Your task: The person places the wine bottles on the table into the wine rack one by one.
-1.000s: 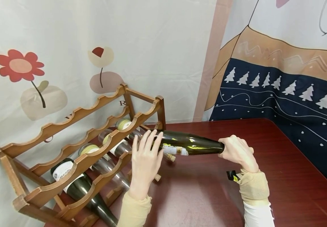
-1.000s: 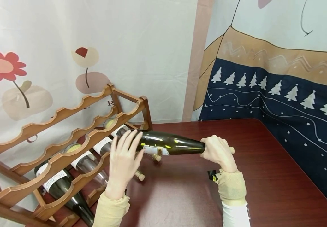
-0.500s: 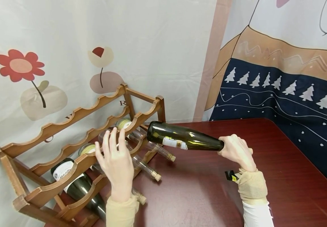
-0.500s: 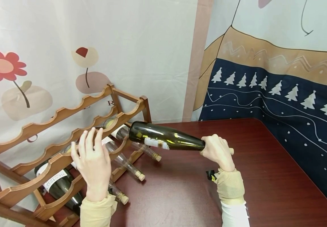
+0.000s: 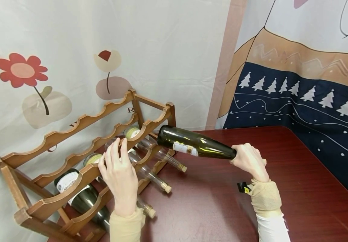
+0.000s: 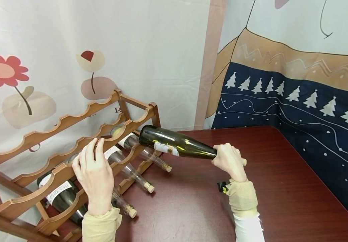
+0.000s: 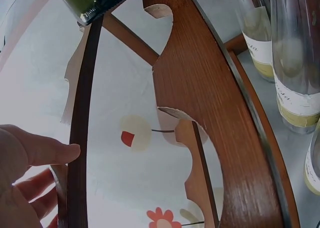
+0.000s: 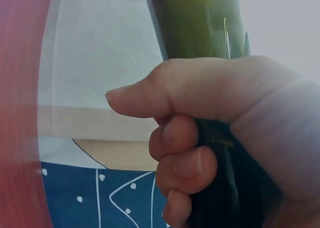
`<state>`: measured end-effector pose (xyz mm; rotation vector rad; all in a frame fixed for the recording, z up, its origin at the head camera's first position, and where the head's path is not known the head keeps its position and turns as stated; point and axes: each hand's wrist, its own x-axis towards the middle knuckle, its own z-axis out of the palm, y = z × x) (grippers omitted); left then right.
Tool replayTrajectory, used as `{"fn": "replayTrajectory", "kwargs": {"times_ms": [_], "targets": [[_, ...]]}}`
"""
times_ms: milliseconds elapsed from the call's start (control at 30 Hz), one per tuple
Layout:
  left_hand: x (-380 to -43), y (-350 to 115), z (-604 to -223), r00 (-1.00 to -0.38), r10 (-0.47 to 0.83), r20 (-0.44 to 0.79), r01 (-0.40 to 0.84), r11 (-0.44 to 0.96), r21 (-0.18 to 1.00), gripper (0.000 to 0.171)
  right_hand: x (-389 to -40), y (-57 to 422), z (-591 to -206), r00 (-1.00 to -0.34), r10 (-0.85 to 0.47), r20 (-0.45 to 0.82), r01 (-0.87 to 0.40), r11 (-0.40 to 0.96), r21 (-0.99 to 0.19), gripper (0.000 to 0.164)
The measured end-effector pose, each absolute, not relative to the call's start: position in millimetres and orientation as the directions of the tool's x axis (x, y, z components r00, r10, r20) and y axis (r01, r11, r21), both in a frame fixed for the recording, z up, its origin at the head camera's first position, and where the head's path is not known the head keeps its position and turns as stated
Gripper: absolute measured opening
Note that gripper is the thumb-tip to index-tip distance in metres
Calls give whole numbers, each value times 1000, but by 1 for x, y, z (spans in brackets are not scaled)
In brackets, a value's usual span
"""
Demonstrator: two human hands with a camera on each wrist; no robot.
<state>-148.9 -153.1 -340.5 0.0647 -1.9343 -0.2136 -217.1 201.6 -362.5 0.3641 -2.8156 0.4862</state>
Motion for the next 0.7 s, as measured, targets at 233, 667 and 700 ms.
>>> {"fn": "replayTrajectory", "kwargs": {"times_ms": [233, 667, 700], "targets": [[-149, -154, -341, -368, -139, 919, 75, 981, 178, 42, -219, 194, -364, -943, -179, 280, -265, 914, -308, 13], [-149, -155, -340, -356, -135, 925, 90, 980, 177, 39, -221, 174, -370, -953, -142, 267, -232, 909, -345, 14], [-149, -155, -340, -355, -135, 925, 91, 980, 178, 39, -221, 172, -370, -955, -139, 263, -228, 909, -348, 15]]}}
